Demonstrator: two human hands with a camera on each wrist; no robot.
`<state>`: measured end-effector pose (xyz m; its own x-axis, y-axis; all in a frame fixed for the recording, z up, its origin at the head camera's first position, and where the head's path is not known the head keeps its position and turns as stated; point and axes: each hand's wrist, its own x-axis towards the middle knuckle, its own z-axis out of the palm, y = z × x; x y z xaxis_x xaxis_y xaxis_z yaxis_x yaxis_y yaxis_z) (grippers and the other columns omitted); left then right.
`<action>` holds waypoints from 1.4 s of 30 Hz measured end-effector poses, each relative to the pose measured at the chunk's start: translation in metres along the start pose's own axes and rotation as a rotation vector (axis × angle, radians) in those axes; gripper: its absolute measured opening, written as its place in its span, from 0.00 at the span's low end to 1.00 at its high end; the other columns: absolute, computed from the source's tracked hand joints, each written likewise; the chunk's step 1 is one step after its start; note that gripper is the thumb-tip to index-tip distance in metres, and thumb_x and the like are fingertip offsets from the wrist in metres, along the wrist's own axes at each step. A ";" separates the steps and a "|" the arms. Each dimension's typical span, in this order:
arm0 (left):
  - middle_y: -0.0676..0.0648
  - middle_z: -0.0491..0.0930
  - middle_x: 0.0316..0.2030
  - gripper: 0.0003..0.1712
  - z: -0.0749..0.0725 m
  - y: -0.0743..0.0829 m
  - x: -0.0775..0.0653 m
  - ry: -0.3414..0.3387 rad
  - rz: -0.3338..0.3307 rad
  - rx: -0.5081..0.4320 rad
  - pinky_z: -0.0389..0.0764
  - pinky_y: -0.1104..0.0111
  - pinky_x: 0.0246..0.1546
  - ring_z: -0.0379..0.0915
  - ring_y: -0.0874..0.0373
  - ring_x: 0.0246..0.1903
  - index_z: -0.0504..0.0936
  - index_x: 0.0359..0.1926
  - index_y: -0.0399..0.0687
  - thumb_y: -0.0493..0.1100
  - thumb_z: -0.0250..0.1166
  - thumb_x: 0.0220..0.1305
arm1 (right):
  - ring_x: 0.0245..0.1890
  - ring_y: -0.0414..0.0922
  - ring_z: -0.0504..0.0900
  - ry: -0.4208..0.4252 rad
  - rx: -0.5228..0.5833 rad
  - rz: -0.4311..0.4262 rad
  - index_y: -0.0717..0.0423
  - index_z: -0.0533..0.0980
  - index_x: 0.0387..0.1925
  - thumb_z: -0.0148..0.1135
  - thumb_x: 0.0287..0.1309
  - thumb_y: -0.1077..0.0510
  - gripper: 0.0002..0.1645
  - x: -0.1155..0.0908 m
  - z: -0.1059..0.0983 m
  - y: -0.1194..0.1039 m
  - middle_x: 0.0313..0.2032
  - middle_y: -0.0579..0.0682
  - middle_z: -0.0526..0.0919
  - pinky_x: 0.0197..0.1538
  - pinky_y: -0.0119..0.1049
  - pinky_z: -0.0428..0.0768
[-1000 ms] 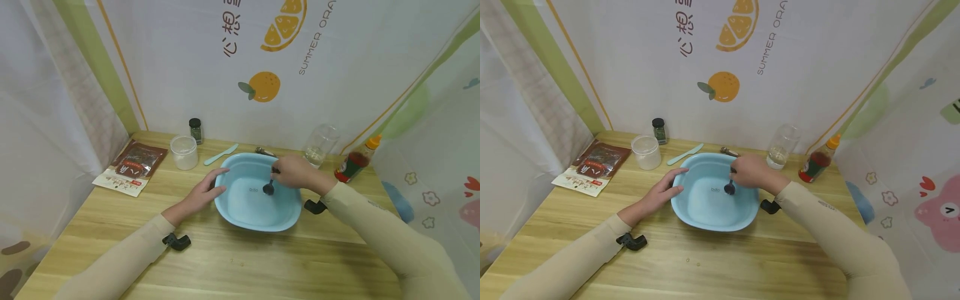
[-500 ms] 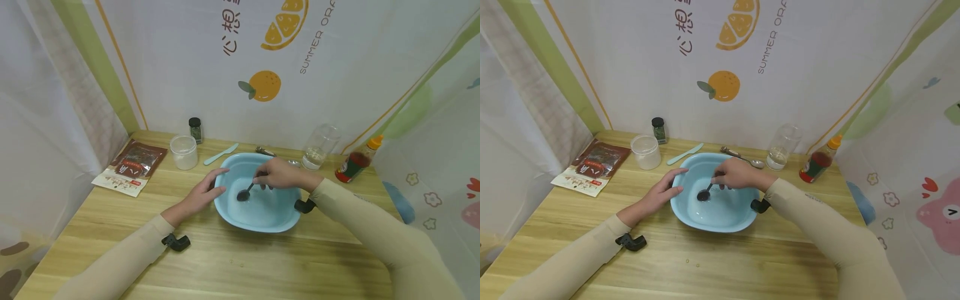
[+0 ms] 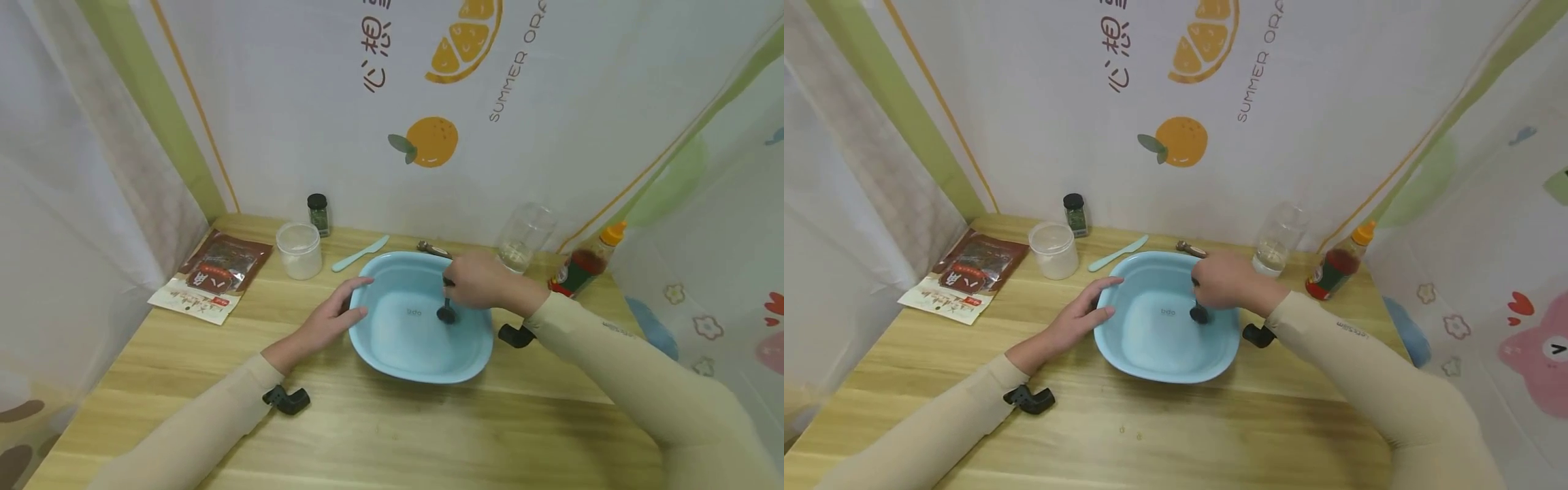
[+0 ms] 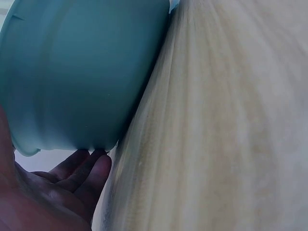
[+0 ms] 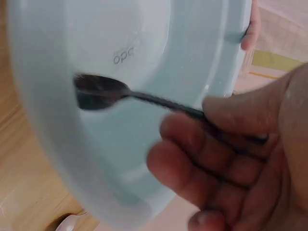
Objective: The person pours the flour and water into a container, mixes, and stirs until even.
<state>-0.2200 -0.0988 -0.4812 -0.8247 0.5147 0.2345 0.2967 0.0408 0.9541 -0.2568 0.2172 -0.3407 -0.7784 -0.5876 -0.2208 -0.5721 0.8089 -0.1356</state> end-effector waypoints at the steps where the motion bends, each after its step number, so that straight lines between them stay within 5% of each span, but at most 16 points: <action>1: 0.30 0.59 0.82 0.34 0.001 -0.001 0.000 -0.001 -0.003 0.000 0.86 0.54 0.64 0.69 0.31 0.73 0.61 0.84 0.41 0.37 0.57 0.85 | 0.23 0.42 0.73 -0.037 0.012 -0.016 0.52 0.81 0.27 0.67 0.75 0.54 0.16 -0.002 0.000 -0.001 0.22 0.44 0.76 0.28 0.36 0.73; 7: 0.31 0.60 0.81 0.34 0.002 0.001 -0.001 0.013 -0.022 -0.008 0.88 0.53 0.63 0.70 0.31 0.73 0.62 0.85 0.42 0.38 0.57 0.84 | 0.24 0.42 0.82 -0.206 0.237 -0.100 0.54 0.88 0.36 0.66 0.79 0.53 0.14 0.003 0.005 -0.005 0.21 0.41 0.83 0.33 0.37 0.80; 13: 0.30 0.60 0.81 0.34 0.002 0.002 -0.002 0.013 -0.014 -0.002 0.87 0.53 0.64 0.71 0.32 0.73 0.62 0.84 0.42 0.37 0.58 0.84 | 0.28 0.46 0.89 -0.194 0.438 -0.151 0.56 0.90 0.44 0.65 0.82 0.51 0.15 0.017 0.015 -0.002 0.28 0.45 0.89 0.37 0.39 0.82; 22: 0.30 0.60 0.81 0.33 0.001 0.000 -0.002 0.010 -0.007 0.007 0.87 0.56 0.63 0.70 0.32 0.73 0.62 0.85 0.42 0.37 0.57 0.84 | 0.31 0.41 0.86 0.012 0.238 -0.059 0.58 0.91 0.51 0.65 0.81 0.53 0.15 0.023 0.006 -0.005 0.36 0.48 0.92 0.37 0.39 0.86; 28: 0.32 0.59 0.82 0.33 0.001 0.001 -0.001 0.011 -0.013 0.020 0.87 0.54 0.64 0.69 0.32 0.74 0.62 0.85 0.43 0.37 0.57 0.85 | 0.24 0.43 0.77 0.104 0.022 -0.008 0.54 0.87 0.34 0.67 0.77 0.55 0.13 0.016 0.004 -0.002 0.25 0.46 0.82 0.28 0.37 0.76; 34: 0.31 0.59 0.82 0.33 0.001 0.002 -0.001 0.014 -0.007 0.018 0.87 0.50 0.64 0.69 0.31 0.74 0.62 0.84 0.41 0.37 0.58 0.85 | 0.22 0.42 0.72 -0.026 -0.030 -0.027 0.50 0.80 0.26 0.65 0.76 0.54 0.17 0.011 -0.001 -0.004 0.21 0.44 0.75 0.27 0.36 0.71; 39: 0.33 0.58 0.83 0.33 0.000 0.002 -0.001 0.018 -0.020 0.028 0.88 0.50 0.63 0.69 0.31 0.74 0.62 0.84 0.43 0.37 0.58 0.84 | 0.22 0.45 0.81 -0.223 0.181 -0.116 0.56 0.87 0.35 0.65 0.79 0.54 0.15 0.012 -0.003 -0.006 0.19 0.43 0.82 0.31 0.36 0.75; 42: 0.32 0.59 0.82 0.33 0.000 0.002 -0.001 0.016 -0.009 0.030 0.87 0.49 0.64 0.70 0.30 0.74 0.62 0.84 0.42 0.37 0.58 0.84 | 0.26 0.49 0.86 -0.260 0.319 -0.148 0.58 0.89 0.40 0.64 0.81 0.53 0.15 0.015 0.001 -0.006 0.22 0.45 0.86 0.33 0.37 0.77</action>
<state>-0.2186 -0.0988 -0.4798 -0.8346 0.5008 0.2293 0.3037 0.0711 0.9501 -0.2648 0.2039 -0.3444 -0.5794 -0.7062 -0.4070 -0.5325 0.7060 -0.4669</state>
